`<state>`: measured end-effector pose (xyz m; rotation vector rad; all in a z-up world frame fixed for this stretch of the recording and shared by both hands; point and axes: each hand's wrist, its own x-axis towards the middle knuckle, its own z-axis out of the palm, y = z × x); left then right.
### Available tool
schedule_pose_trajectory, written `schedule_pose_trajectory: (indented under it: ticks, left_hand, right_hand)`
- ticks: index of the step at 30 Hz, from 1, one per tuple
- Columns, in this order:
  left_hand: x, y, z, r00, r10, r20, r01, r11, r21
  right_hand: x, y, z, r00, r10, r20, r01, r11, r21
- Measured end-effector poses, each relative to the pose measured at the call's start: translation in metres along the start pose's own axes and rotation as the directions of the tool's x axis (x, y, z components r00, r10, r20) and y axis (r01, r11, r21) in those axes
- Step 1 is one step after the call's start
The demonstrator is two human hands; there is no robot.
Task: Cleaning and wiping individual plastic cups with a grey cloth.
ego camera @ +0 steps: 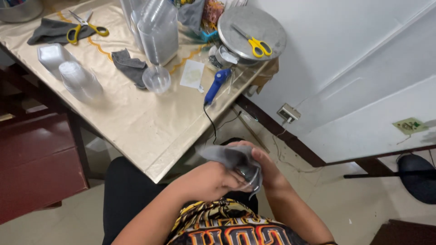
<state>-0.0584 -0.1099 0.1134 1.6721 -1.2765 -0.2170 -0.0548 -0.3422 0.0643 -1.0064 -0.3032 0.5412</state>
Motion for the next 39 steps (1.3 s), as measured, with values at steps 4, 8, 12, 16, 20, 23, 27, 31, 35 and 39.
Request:
schedule_pose_trajectory:
  ticks: [4, 8, 12, 16, 20, 23, 27, 31, 35, 39]
  left_hand:
    - [-0.010, -0.020, 0.007, 0.975, -0.197, 0.105, 0.222, 0.902, -0.369]
    - [-0.019, -0.059, 0.026, 0.925, -0.354, 0.135, 0.344, 0.634, -0.692]
    - [-0.031, -0.115, 0.052, 0.850, -0.522, -0.070, 0.221, 0.475, -0.852]
    - [-0.028, -0.139, 0.069, 0.492, -0.792, -0.362, 0.084, 0.457, -0.886]
    - [-0.019, -0.127, 0.058, 0.393, -0.773, -0.498, 0.030, 0.552, -0.833]
    - [-0.010, -0.078, 0.037, 0.338, -0.507, -0.793, -0.042, 0.834, -0.551]
    - [-0.009, -0.030, 0.010, 0.535, -0.100, -0.839, -0.029, 0.990, -0.137]
    - [-0.007, -0.011, 0.002, 0.809, -0.115, -0.576, 0.122, 0.992, -0.026]
    - [-0.012, -0.015, -0.006, 0.850, -0.212, -0.483, 0.174, 0.977, -0.123]
    - [-0.014, -0.011, -0.014, 0.865, -0.224, -0.448, 0.190, 0.974, -0.121]
  right_hand:
    - [-0.009, 0.030, -0.020, 0.927, -0.051, -0.371, 0.050, 0.999, -0.012]
    - [0.000, 0.020, -0.018, 0.995, -0.087, 0.055, 0.089, 0.995, -0.039]
    - [-0.008, 0.049, -0.046, 0.956, -0.078, 0.281, 0.087, 0.996, -0.023]
    - [-0.012, 0.041, -0.014, 0.939, 0.190, 0.288, -0.068, 0.920, -0.386]
    - [-0.013, 0.073, -0.045, 0.968, 0.165, 0.189, -0.096, 0.940, -0.327]
    - [0.003, 0.059, -0.014, 0.977, 0.208, -0.041, -0.188, 0.942, 0.279]
    - [0.013, 0.061, -0.033, 0.970, 0.190, -0.152, -0.122, 0.920, 0.374]
    - [0.009, 0.057, -0.052, 0.993, -0.028, 0.111, -0.024, 0.897, 0.442]
    - [-0.003, 0.065, -0.072, 0.975, -0.167, 0.146, 0.143, 0.977, 0.161]
    - [-0.005, 0.056, -0.058, 0.988, -0.144, 0.055, 0.140, 0.987, 0.078]
